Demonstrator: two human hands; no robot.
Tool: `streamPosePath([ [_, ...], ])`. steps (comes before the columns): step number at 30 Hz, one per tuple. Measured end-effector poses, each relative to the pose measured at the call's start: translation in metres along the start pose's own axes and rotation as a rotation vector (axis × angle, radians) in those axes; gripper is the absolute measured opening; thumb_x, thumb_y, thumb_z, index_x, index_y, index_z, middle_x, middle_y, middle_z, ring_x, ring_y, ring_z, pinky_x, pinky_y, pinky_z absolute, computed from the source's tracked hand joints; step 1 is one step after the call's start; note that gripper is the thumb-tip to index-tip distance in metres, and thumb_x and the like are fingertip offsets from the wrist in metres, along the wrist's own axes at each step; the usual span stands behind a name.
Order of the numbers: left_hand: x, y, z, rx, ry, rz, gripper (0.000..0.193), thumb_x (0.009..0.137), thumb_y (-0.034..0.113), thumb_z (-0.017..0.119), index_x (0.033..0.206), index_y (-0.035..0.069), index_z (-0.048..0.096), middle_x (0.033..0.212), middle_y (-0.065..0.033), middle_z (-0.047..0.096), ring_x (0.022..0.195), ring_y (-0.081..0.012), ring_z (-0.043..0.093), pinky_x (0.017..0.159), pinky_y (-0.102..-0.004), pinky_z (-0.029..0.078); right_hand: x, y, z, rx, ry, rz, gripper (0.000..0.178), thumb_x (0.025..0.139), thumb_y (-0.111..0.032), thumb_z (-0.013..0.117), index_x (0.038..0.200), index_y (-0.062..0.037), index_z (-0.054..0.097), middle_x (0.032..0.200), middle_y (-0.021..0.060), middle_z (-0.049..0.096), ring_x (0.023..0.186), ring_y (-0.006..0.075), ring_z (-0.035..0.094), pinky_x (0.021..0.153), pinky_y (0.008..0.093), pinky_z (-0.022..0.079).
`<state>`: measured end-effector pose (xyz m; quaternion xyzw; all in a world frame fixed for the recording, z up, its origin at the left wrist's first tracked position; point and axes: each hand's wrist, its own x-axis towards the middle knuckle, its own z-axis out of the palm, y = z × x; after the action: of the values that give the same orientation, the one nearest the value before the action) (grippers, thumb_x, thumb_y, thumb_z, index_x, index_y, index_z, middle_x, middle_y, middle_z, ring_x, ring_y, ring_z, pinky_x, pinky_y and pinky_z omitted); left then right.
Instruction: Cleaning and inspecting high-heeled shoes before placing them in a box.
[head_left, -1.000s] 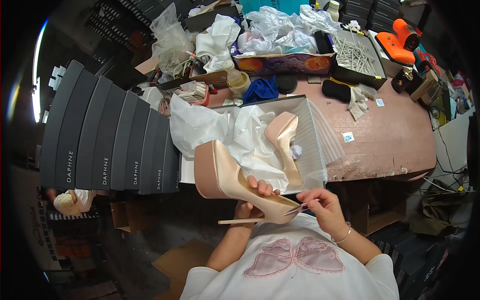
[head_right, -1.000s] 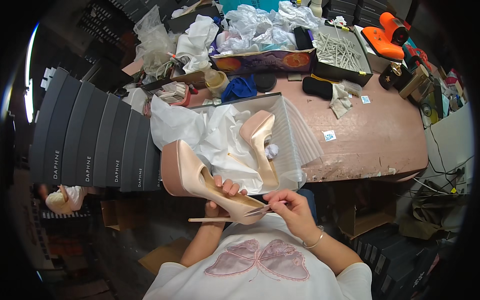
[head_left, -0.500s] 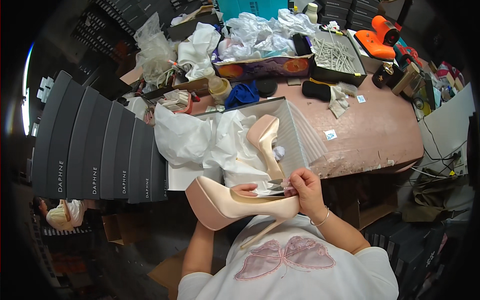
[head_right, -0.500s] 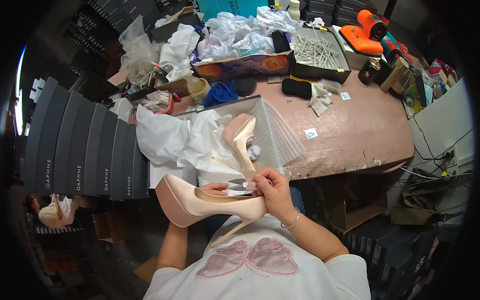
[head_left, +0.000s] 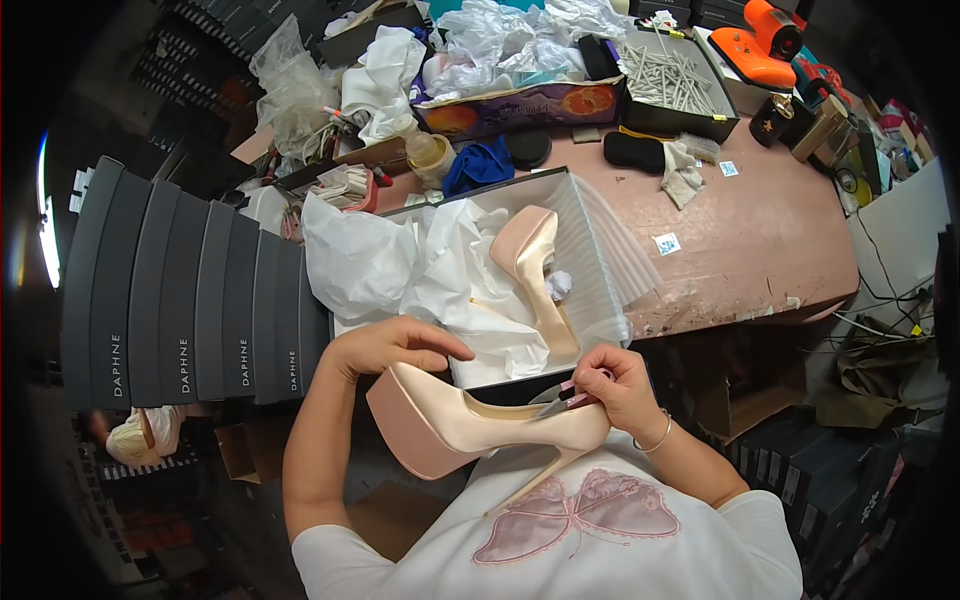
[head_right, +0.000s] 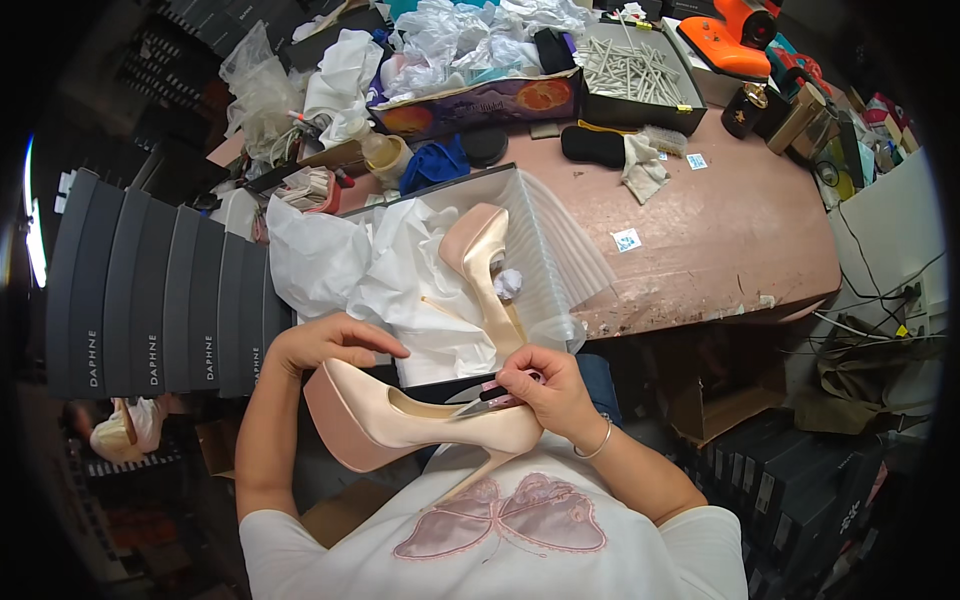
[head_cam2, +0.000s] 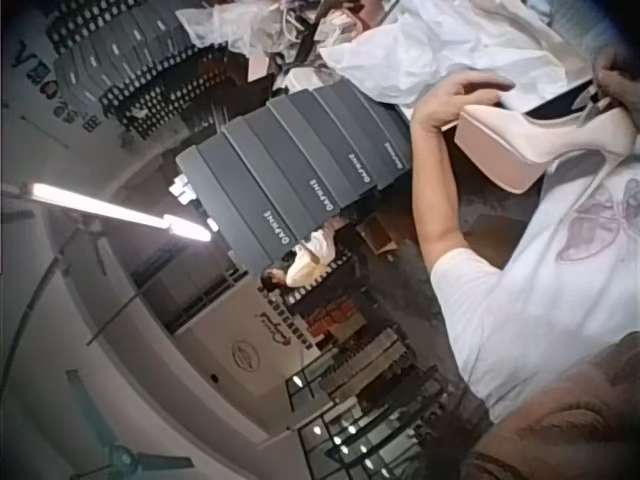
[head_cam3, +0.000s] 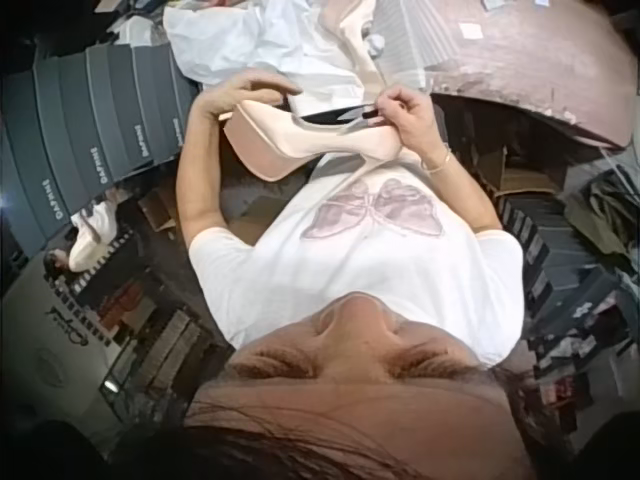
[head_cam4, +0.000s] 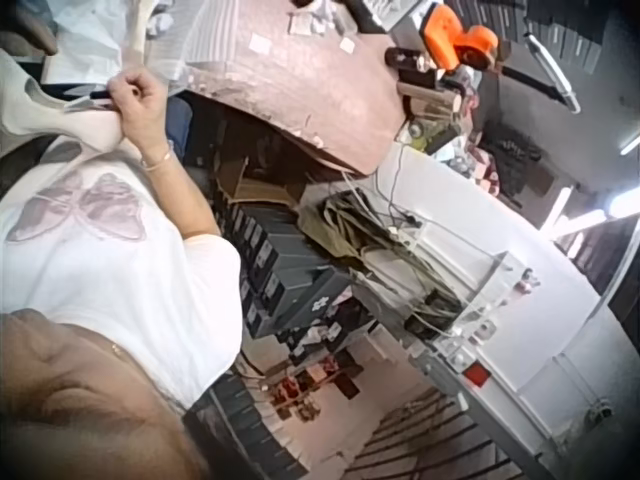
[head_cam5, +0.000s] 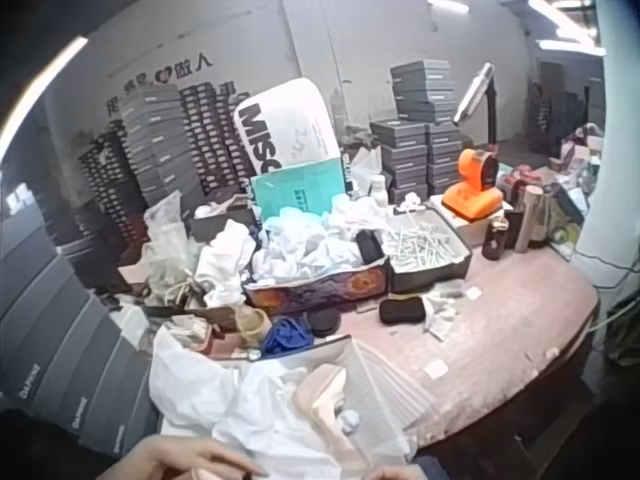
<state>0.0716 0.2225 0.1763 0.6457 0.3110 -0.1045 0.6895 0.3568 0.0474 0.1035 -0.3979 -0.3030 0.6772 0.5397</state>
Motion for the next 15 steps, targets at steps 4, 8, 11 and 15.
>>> streamPosePath([
  [4, 0.016, 0.015, -0.010, 0.080, -0.085, -0.044, 0.037, 0.088, 0.022, 0.067, 0.118, 0.001, 0.065, 0.117, -0.0114, 0.066, 0.109, -0.0195, 0.060, 0.097, -0.0286, 0.043, -0.002, 0.004, -0.002, -0.053, 0.011, 0.025, 0.013, 0.091, -0.013, 0.067, 0.087, -0.0014, 0.063, 0.079, -0.0010, 0.062, 0.067, 0.0026, 0.054, 0.060, 0.0168, 0.046],
  [8, 0.055, 0.036, 0.056, 0.442, -0.400, 0.103, 0.042, 0.087, 0.030, 0.068, 0.115, -0.001, 0.065, 0.100, -0.0125, 0.067, 0.091, -0.0205, 0.062, 0.082, -0.0301, 0.048, -0.003, 0.014, 0.000, -0.110, 0.055, -0.024, 0.013, 0.090, -0.012, 0.066, 0.084, -0.0018, 0.061, 0.076, 0.0020, 0.062, 0.065, 0.0055, 0.056, 0.060, 0.0191, 0.048],
  [11, 0.057, 0.019, 0.093, 0.307, -0.335, 0.161, 0.040, 0.087, 0.030, 0.069, 0.113, 0.000, 0.066, 0.090, -0.0105, 0.064, 0.082, -0.0197, 0.057, 0.075, -0.0306, 0.046, -0.015, 0.024, -0.005, 0.032, 0.139, -0.004, 0.015, 0.091, -0.015, 0.066, 0.087, -0.0020, 0.060, 0.078, 0.0016, 0.062, 0.067, 0.0058, 0.057, 0.061, 0.0193, 0.047],
  [15, 0.050, 0.027, 0.106, 0.041, -0.289, 0.086, 0.036, 0.088, 0.028, 0.070, 0.110, 0.000, 0.067, 0.087, -0.0089, 0.061, 0.081, -0.0163, 0.055, 0.074, -0.0285, 0.044, -0.031, 0.017, -0.025, 0.077, 0.217, 0.017, 0.011, 0.093, -0.011, 0.063, 0.091, -0.0012, 0.062, 0.085, 0.0032, 0.064, 0.076, 0.0085, 0.060, 0.072, 0.0243, 0.052],
])
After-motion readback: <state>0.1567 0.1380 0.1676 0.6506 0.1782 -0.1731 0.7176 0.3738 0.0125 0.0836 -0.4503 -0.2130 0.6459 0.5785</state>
